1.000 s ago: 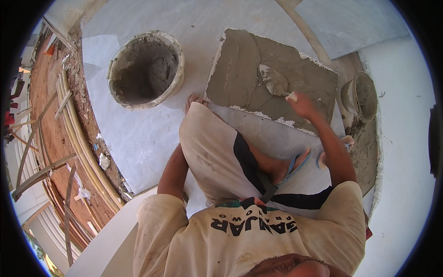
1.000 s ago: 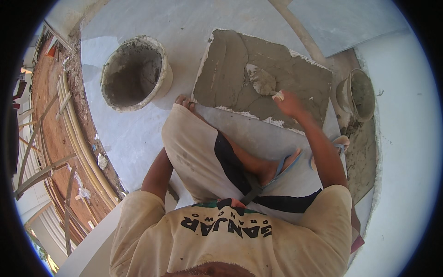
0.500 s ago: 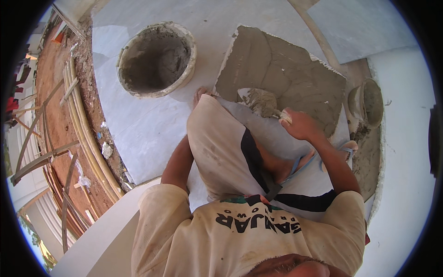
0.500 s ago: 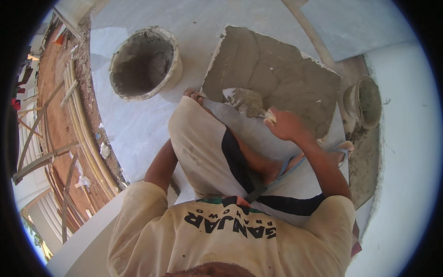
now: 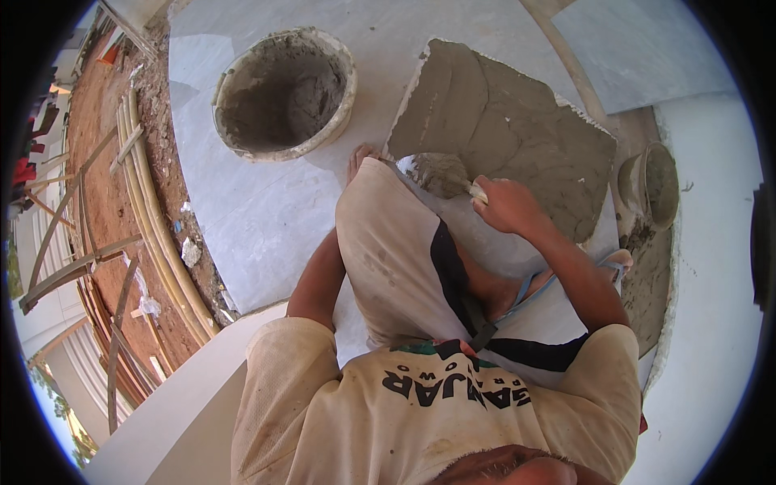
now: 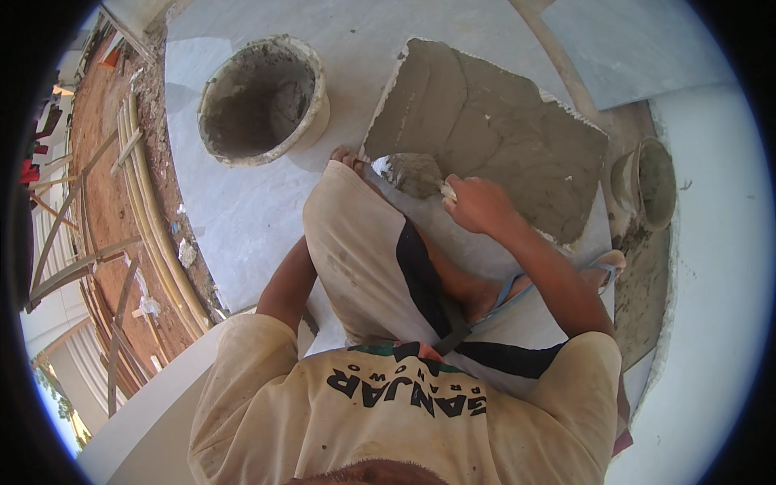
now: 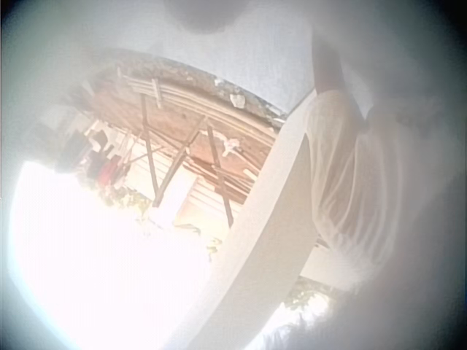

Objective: The person scoops cement from a bucket and spreads it onto the floor using a trowel. They then apply cement to the back of a large tile and place it onto the prepared floor area, pressing it down to secure it.

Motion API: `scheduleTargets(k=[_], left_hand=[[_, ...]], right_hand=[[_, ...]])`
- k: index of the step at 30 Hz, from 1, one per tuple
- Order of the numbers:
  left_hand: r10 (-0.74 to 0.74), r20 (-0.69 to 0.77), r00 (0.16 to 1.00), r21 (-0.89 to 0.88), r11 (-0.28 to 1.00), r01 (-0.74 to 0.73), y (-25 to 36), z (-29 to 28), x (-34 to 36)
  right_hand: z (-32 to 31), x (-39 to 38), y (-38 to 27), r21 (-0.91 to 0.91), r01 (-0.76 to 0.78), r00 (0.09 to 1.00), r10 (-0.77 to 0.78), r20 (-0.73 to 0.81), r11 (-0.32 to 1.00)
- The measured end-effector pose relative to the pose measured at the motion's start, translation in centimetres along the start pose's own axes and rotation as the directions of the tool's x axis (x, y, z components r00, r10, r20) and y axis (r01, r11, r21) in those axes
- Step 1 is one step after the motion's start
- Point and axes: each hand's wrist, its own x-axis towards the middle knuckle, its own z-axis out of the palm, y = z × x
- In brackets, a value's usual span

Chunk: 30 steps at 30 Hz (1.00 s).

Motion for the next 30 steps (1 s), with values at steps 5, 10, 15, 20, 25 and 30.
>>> scheduleTargets(k=[5,10,15,20,25,30], left_hand=[[0.031,-0.037,0.999,0.028,0.999,-0.03,0.1,0.1,0.3],[0.082,0.084,0.993,0.159,0.983,-0.094,-0.1,0.2,0.7],[0.107,-0.08,0.991,0.173,0.981,-0.092,-0.1,0.9,0.2],[0.236,-0.099,0.967,0.356,0.916,-0.187,-0.2,0.5,0.1],[0.201,-0.004,0.98,0.354,0.917,-0.187,5.7,0.2,1.3],[0.164,0.062,0.985,0.336,0.926,-0.175,7.1,-1.0,1.1]], right_hand=[[0.8,2.1,0.4,0.105,0.03,0.999,-0.032,0.016,0.994],[0.1,2.1,4.1,0.303,-0.033,0.955,-0.059,0.291,0.953],[-4.2,-0.2,3.8,0.459,-0.371,0.878,0.143,0.457,0.807],[-4.9,-2.1,7.2,0.539,-0.411,0.893,0.207,0.399,0.735],[-8.2,-6.0,8.9,0.559,-0.39,0.921,0.301,0.248,0.732],[-11.2,-7.0,7.6,0.632,-0.225,0.965,0.257,0.042,0.742]])
